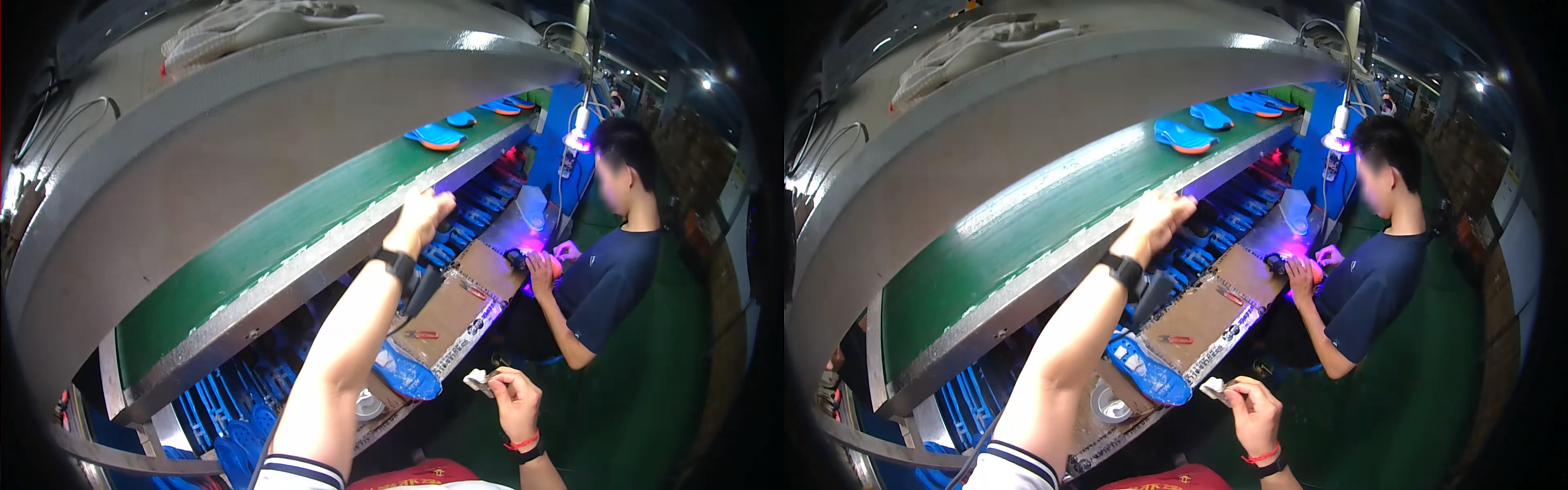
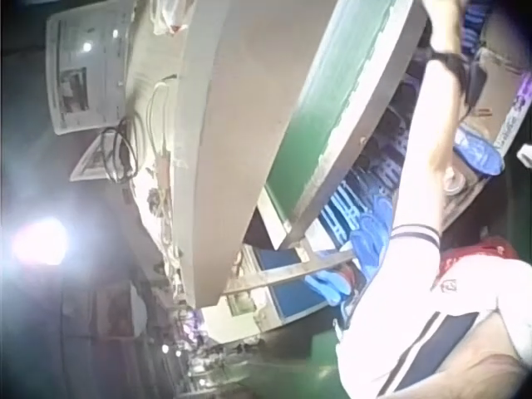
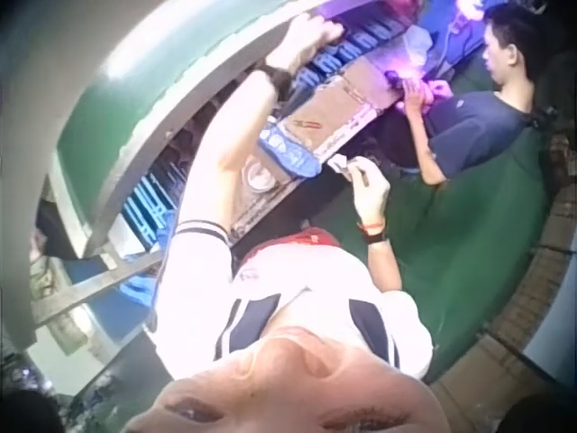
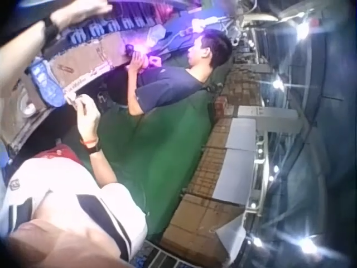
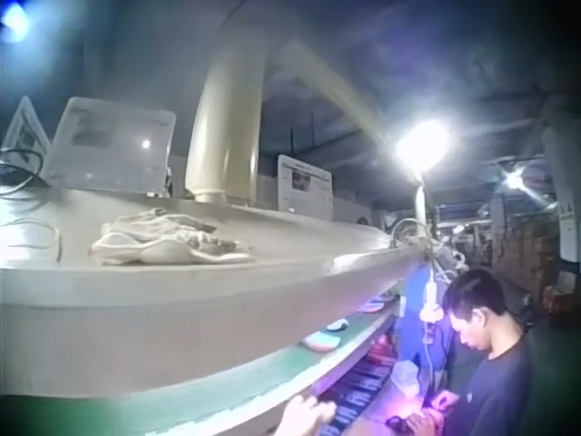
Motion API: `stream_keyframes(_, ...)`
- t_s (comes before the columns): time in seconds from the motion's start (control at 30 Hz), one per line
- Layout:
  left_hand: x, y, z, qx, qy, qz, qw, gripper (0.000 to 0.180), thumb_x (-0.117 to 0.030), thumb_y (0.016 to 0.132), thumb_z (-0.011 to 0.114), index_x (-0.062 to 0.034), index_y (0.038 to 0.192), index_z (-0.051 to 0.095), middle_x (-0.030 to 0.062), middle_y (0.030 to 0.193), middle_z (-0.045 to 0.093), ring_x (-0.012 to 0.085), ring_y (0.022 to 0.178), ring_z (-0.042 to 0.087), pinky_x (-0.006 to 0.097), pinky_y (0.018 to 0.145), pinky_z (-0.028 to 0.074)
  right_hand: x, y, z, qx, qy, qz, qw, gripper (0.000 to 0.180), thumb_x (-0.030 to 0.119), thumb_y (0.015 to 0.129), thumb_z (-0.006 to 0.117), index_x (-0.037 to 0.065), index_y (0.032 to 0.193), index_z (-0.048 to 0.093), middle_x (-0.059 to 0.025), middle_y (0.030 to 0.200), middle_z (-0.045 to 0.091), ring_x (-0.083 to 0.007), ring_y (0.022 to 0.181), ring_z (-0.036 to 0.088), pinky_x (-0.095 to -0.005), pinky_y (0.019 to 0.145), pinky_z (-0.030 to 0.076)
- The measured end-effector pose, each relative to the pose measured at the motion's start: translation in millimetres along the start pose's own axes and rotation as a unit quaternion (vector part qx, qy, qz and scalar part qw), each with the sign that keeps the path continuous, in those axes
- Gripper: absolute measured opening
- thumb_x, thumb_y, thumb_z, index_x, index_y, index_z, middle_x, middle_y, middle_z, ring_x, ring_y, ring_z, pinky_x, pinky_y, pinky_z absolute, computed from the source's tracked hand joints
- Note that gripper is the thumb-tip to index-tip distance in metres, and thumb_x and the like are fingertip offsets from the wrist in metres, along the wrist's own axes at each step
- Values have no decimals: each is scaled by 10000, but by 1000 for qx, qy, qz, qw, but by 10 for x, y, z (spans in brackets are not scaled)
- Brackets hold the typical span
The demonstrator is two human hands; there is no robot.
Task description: Applying adhesive and assembling shoe components on a production line.
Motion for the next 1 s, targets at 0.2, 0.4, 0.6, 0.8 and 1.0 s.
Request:
stream_keyframes(0.2,1205,-2243,-201,-128,96,123,979,335,-46,923,651,-14,1214,487,56,863,588,111,606,581,238,487,460,125,-252,403,119,19,-16,993,80,-3,814,726,-7,866,666,-106,885,688,-165,683,651,-257,570,493)
stream_keyframes(0.4,1651,-4641,-1330,-437,441,52,783,326,-148,931,661,1,649,588,58,603,551,164,553,533,302,542,426,141,-475,1019,259,42,-94,960,101,2,804,706,-8,887,649,-126,938,674,-183,562,559,-300,526,442)
stream_keyframes(0.6,1760,-5955,-1555,-533,549,-78,639,808,-219,711,839,33,1341,401,209,1253,478,388,1192,421,466,1031,352,57,-782,1681,357,-98,-163,915,106,91,869,653,54,954,602,-107,1023,618,-316,710,667,-393,587,542)
stream_keyframes(0.8,1792,-5927,-1305,-502,479,-261,671,757,-279,700,858,41,1259,461,185,969,619,348,936,623,435,819,500,-401,-1075,2224,341,-240,-235,878,63,52,865,552,33,918,525,-145,1090,588,-266,633,673,-383,529,549)
stream_keyframes(1.0,2250,-6241,-1897,-545,479,-160,669,379,-91,835,731,62,1105,512,168,833,662,298,781,697,393,682,568,-555,-1026,2468,318,-301,-223,871,64,29,851,533,21,911,511,-170,1025,545,-289,698,678,-388,579,566)
Point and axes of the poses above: each hand's wrist, its own y-axis towards the middle knuckle, its own z-axis out of the palm, x = y × z, the point moved 1 cm from there along y, towards the middle knuckle
